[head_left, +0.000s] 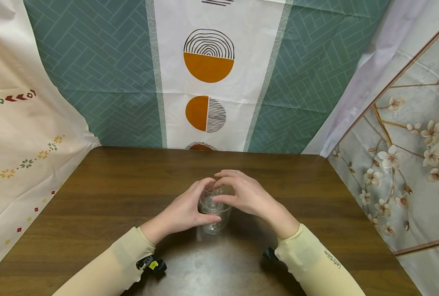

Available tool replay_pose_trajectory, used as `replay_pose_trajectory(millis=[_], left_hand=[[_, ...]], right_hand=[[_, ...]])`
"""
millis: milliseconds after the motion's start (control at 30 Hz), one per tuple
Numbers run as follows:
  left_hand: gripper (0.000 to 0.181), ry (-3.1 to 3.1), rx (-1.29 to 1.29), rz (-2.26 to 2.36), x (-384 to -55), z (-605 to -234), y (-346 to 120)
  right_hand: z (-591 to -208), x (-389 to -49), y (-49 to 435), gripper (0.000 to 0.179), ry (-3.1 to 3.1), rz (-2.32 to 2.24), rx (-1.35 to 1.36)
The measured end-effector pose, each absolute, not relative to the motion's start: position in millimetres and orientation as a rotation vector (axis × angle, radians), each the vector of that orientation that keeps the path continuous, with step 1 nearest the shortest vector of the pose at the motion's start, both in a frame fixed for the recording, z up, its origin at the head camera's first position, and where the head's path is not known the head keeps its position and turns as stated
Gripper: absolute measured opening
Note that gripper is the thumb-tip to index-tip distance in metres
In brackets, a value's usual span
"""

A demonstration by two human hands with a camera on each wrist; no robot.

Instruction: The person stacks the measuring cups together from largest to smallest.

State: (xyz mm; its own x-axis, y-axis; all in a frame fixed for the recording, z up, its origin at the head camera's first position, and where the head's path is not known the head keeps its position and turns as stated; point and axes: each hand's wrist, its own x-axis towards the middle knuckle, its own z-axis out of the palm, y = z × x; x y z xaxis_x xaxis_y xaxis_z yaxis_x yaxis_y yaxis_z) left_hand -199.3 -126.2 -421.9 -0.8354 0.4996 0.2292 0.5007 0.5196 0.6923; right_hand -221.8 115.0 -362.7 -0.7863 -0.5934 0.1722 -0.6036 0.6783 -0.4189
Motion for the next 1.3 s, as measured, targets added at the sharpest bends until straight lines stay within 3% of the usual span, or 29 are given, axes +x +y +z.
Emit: replay_pose_trajectory(millis=[1300], left_hand=[[0.117,-2.808,-0.86,-1.148,-197,-420,-135]], right_hand=[[-369,-216,128,0.049,-2.785,0.739,1.049]])
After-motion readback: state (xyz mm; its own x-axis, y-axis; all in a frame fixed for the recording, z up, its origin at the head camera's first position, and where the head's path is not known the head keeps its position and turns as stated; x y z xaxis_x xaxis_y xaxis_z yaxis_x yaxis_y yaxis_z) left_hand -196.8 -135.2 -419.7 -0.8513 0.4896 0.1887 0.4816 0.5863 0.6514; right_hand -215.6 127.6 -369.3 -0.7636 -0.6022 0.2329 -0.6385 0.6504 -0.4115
